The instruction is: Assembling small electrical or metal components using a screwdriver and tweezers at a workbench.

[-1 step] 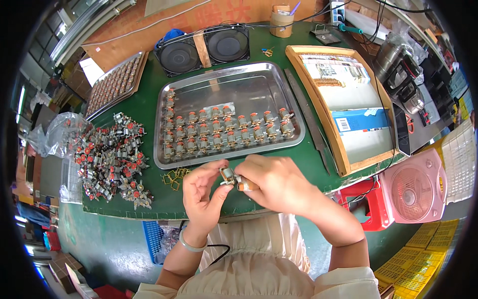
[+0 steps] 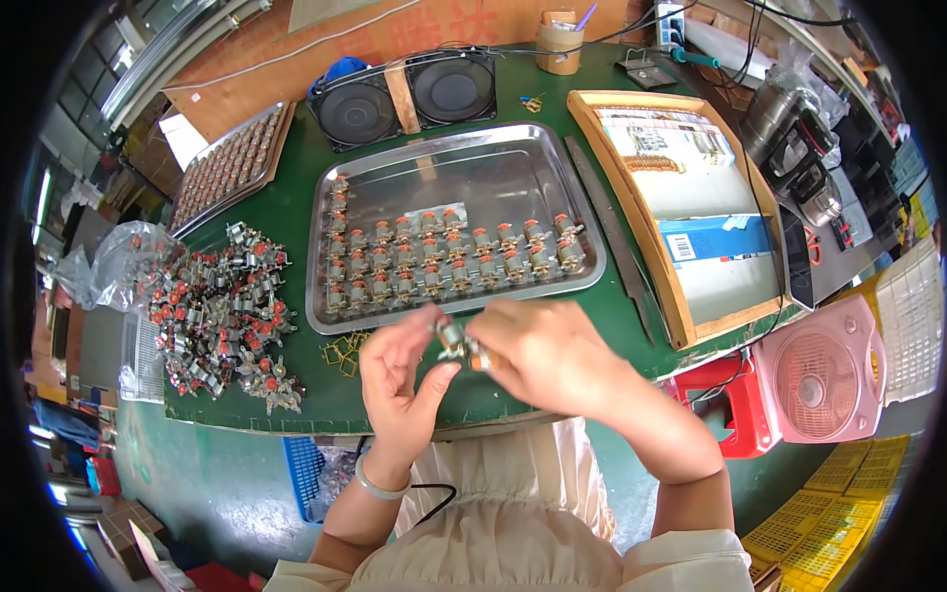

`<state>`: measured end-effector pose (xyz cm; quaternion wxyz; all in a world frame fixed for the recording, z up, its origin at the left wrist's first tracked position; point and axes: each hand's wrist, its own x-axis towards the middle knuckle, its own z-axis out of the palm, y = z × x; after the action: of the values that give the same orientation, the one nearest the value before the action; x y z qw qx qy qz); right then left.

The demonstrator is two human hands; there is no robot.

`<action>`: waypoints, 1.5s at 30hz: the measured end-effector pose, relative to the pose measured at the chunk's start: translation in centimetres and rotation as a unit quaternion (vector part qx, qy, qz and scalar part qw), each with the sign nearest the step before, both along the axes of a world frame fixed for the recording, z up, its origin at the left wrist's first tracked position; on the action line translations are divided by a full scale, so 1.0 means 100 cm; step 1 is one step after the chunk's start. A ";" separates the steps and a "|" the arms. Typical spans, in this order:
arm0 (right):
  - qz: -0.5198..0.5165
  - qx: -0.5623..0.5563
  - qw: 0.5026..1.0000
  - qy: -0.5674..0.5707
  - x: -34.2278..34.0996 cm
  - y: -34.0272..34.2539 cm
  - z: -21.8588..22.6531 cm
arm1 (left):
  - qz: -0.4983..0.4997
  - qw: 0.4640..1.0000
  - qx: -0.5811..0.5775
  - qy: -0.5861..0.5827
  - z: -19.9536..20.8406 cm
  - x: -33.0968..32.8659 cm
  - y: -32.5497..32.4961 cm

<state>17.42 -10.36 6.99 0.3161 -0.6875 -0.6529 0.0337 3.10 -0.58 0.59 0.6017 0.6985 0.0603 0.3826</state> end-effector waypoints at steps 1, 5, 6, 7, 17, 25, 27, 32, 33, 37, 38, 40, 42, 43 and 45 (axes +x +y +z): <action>0.009 0.014 0.998 -0.058 0.007 0.007 0.000 | 0.046 0.999 -0.018 0.007 0.006 0.001 0.000; -0.106 0.024 0.977 -0.185 0.053 0.044 -0.012 | 0.090 0.995 -0.042 0.011 0.007 -0.006 0.005; -0.125 0.024 0.971 -0.204 0.066 0.052 -0.019 | 0.106 0.994 -0.032 0.012 0.008 -0.009 0.005; -0.134 0.003 0.966 -0.220 0.076 0.059 -0.023 | 0.107 0.994 -0.031 0.014 0.009 -0.013 0.005; -0.076 -0.130 0.962 -0.229 0.091 0.090 -0.025 | 0.217 0.974 0.063 0.027 0.023 -0.069 0.027; -0.106 -0.183 0.952 -0.220 0.085 0.095 -0.014 | 0.384 0.874 0.252 0.160 0.033 -0.138 0.058; -0.087 -0.157 0.957 -0.229 0.085 0.095 -0.017 | 0.394 0.860 0.265 0.188 0.031 -0.152 0.064; -0.068 -0.134 0.964 -0.222 0.077 0.095 -0.013 | 0.366 0.817 0.307 0.322 0.031 -0.172 0.068; -0.075 -0.141 0.964 -0.211 0.076 0.096 -0.014 | 0.354 0.819 0.299 0.340 0.029 -0.174 0.068; -0.081 -0.101 0.969 -0.212 0.070 0.091 -0.009 | 0.351 0.841 0.301 0.281 0.018 -0.174 0.075; -0.110 -0.142 0.967 -0.180 0.056 0.095 0.000 | 0.356 0.835 0.313 0.278 0.018 -0.173 0.076; -0.062 -0.096 0.986 -0.120 0.025 0.103 0.005 | 0.367 0.849 0.289 0.249 0.009 -0.172 0.077; 0.044 -0.045 0.998 -0.026 -0.019 0.113 0.007 | 0.373 0.860 0.273 0.215 -0.002 -0.175 0.080; 0.105 -0.039 0.994 0.004 -0.046 0.118 0.008 | 0.376 0.859 0.272 0.216 -0.004 -0.177 0.080; 0.134 -0.107 0.983 0.069 -0.091 0.126 0.002 | 0.374 0.865 0.267 0.203 -0.009 -0.178 0.080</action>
<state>8.32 2.22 7.23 0.2783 -0.6198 -0.7080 0.1927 -14.69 7.41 -0.27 0.1784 0.8198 0.3331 0.4304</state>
